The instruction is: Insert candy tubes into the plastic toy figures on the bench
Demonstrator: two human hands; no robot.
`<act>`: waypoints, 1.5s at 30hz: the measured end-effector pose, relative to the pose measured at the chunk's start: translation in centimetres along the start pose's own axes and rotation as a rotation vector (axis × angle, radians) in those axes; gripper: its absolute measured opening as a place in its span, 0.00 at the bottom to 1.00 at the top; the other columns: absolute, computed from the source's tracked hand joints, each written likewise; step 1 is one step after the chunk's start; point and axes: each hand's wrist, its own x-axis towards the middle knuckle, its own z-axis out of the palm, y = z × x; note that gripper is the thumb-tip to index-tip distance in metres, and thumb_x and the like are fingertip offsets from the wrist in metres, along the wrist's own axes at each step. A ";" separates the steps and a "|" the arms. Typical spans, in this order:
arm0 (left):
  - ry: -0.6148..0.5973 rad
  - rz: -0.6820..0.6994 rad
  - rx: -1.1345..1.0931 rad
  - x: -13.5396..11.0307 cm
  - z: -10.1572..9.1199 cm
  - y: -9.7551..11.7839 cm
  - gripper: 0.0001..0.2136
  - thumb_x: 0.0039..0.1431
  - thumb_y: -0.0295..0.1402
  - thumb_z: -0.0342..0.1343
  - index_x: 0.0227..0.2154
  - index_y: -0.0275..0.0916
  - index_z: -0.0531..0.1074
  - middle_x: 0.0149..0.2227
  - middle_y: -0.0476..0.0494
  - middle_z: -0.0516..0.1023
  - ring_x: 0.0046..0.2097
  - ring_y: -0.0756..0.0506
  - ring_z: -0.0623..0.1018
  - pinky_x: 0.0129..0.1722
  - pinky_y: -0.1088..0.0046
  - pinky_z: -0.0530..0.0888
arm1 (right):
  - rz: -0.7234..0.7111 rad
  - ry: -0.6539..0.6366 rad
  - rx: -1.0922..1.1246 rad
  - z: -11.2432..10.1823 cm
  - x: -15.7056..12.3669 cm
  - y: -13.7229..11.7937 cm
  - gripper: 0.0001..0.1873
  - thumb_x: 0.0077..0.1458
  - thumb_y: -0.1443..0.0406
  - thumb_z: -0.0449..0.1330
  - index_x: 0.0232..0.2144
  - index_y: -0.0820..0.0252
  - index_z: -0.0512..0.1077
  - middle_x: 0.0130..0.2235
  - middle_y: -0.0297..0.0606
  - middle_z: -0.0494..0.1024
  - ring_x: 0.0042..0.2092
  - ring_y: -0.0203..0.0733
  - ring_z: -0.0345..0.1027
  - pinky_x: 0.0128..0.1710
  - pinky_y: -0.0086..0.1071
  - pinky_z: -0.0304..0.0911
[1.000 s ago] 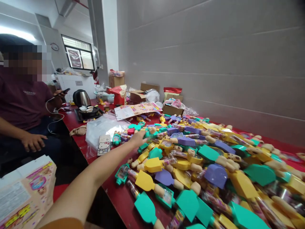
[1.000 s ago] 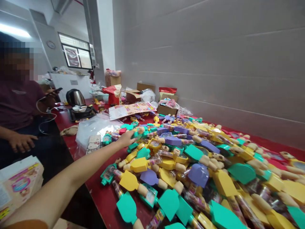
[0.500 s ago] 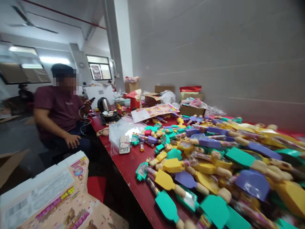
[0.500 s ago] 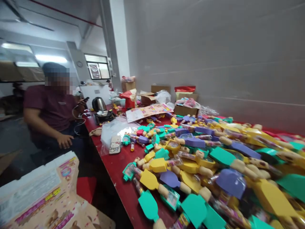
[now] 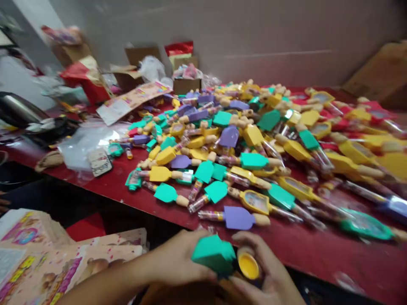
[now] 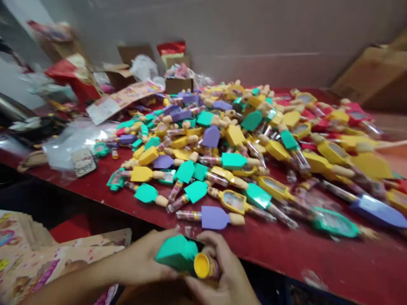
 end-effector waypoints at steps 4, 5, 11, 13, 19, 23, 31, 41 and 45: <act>-0.030 -0.132 -0.068 -0.3 0.2 -0.2 0.18 0.43 0.39 0.63 0.36 0.35 0.68 0.31 0.51 0.71 0.32 0.50 0.69 0.31 0.78 0.66 | -0.277 -0.034 -0.239 -2.3 -0.3 -0.6 0.10 0.59 0.70 0.48 0.42 0.54 0.62 0.33 0.36 0.70 0.31 0.40 0.65 0.29 0.29 0.63; -0.058 -0.161 -0.054 -0.2 0.2 -0.1 0.18 0.43 0.40 0.64 0.34 0.36 0.68 0.29 0.52 0.70 0.31 0.51 0.68 0.30 0.79 0.65 | -0.332 -0.067 -0.314 -2.8 -0.1 -0.7 0.09 0.58 0.70 0.49 0.41 0.55 0.63 0.33 0.37 0.70 0.31 0.41 0.64 0.29 0.30 0.62; -0.104 -0.246 -0.001 0.2 0.9 0.1 0.17 0.41 0.41 0.63 0.29 0.36 0.67 0.25 0.55 0.66 0.27 0.53 0.64 0.26 0.80 0.62 | -0.501 -0.161 -0.562 -4.0 0.4 -1.2 0.13 0.61 0.73 0.42 0.41 0.64 0.64 0.35 0.42 0.68 0.33 0.43 0.61 0.29 0.32 0.58; -0.126 -0.258 0.075 0.1 1.4 -0.1 0.17 0.40 0.41 0.64 0.29 0.36 0.68 0.26 0.54 0.68 0.28 0.52 0.65 0.26 0.80 0.62 | -0.610 -0.191 -0.672 -3.7 0.2 -1.5 0.15 0.65 0.72 0.39 0.42 0.66 0.65 0.29 0.39 0.68 0.28 0.42 0.59 0.27 0.34 0.53; -0.171 -0.236 0.387 -1.4 3.9 -2.0 0.16 0.43 0.45 0.62 0.31 0.40 0.72 0.28 0.51 0.75 0.29 0.49 0.72 0.28 0.77 0.65 | -0.618 -0.394 -0.587 -2.1 -2.3 -1.5 0.20 0.68 0.65 0.40 0.33 0.64 0.68 0.25 0.36 0.67 0.23 0.41 0.56 0.25 0.36 0.47; -0.176 -0.223 0.549 -1.9 5.1 -2.6 0.12 0.46 0.43 0.60 0.31 0.42 0.71 0.29 0.50 0.77 0.30 0.46 0.75 0.27 0.76 0.66 | 0.014 -0.542 -0.140 -0.6 -3.4 -0.3 0.16 0.60 0.57 0.51 0.25 0.61 0.66 0.23 0.33 0.65 0.24 0.37 0.55 0.24 0.32 0.45; -0.166 -0.109 0.938 -0.6 3.1 0.1 0.11 0.52 0.40 0.57 0.38 0.45 0.71 0.34 0.48 0.78 0.35 0.41 0.78 0.31 0.71 0.72 | 0.328 -0.565 0.090 -1.1 -1.7 -0.4 0.25 0.56 0.45 0.50 0.25 0.60 0.63 0.22 0.32 0.61 0.23 0.36 0.50 0.22 0.29 0.45; -0.177 0.147 1.149 0.1 3.1 -2.5 0.10 0.56 0.39 0.53 0.39 0.43 0.68 0.33 0.49 0.76 0.33 0.42 0.77 0.28 0.70 0.71 | 0.437 -0.601 0.260 0.1 -2.1 0.9 0.29 0.56 0.41 0.46 0.22 0.59 0.60 0.16 0.27 0.53 0.18 0.33 0.42 0.18 0.28 0.39; -0.074 0.189 1.184 0.1 2.1 -2.1 0.08 0.54 0.36 0.54 0.37 0.43 0.68 0.32 0.50 0.76 0.32 0.44 0.76 0.27 0.72 0.69 | 0.437 -0.613 0.257 -0.7 -0.9 0.4 0.30 0.56 0.41 0.45 0.26 0.60 0.65 0.18 0.29 0.59 0.19 0.35 0.49 0.18 0.27 0.44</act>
